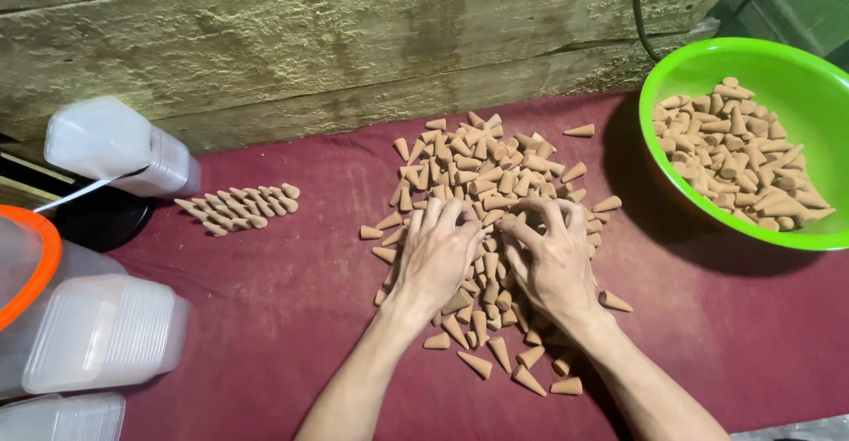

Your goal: Arranging incense cones from a pile into organized rows on a work surface.

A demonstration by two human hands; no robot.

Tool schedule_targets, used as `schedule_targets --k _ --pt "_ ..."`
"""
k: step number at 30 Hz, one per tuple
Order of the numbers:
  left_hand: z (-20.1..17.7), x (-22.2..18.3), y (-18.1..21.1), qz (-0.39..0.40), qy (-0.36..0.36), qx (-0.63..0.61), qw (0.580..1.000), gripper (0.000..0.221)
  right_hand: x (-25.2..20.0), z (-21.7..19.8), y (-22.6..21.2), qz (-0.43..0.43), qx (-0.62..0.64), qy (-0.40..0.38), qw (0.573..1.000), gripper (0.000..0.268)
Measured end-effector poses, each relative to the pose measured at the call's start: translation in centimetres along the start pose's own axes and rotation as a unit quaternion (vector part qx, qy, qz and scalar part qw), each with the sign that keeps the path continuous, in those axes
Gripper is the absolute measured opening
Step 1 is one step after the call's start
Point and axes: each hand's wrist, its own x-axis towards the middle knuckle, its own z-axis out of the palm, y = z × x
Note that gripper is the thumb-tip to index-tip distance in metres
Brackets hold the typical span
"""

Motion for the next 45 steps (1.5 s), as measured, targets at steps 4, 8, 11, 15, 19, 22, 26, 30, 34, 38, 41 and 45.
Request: schedule_targets --k 4,8,11,15,19,22,26,30,34,38,41,45 --pt "1.1 -0.2 0.1 0.067 0.091 0.049 0.992 0.018 -0.1 0.1 0.0 0.009 0.018 0.013 1.000 0.015" --pt "0.8 -0.1 0.4 0.051 0.129 -0.075 0.987 0.019 -0.3 -0.4 -0.2 0.004 0.055 0.030 0.998 0.017" --pt "0.9 0.0 0.1 -0.007 0.103 -0.281 0.954 0.014 -0.1 -2.1 -1.3 -0.016 0.062 0.045 0.997 0.016" --pt "-2.1 0.1 1.2 -0.018 0.047 -0.394 0.918 0.019 -0.5 -2.7 -0.9 0.013 0.191 0.034 0.981 0.014" --pt "-3.4 -0.1 0.9 -0.009 0.039 -0.416 0.908 0.016 -0.3 -3.8 -2.2 0.092 0.285 0.024 0.954 0.023" --pt "-4.7 -0.4 0.3 0.005 0.062 -0.427 0.902 0.016 0.6 -4.6 -4.3 0.112 0.338 0.021 0.934 0.023" --pt "-7.1 -1.1 -0.4 0.012 0.113 -0.425 0.898 0.016 2.6 -5.5 -7.9 0.091 0.391 0.030 0.915 0.023" --pt "-9.4 -2.9 -3.4 0.001 0.165 -0.402 0.901 0.017 5.3 -3.6 -11.5 0.068 0.417 0.013 0.906 0.019" --pt "-12.4 -5.4 -7.3 -0.084 0.193 -0.389 0.897 0.020 8.5 -0.2 -15.9 0.029 0.405 -0.039 0.913 0.019" --pt "-12.4 -8.1 -12.3 -0.160 0.220 -0.323 0.906 0.021 10.9 4.7 -19.6 0.032 0.374 -0.129 0.918 0.019" --pt "-12.3 -10.0 -14.3 -0.229 0.247 -0.299 0.893 0.020 11.9 8.1 -22.1 0.046 0.358 -0.168 0.917 0.020" --pt "-10.9 -11.4 -16.1 -0.285 0.270 -0.253 0.884 0.018 11.8 12.4 -23.3 0.075 0.331 -0.186 0.922 0.022"
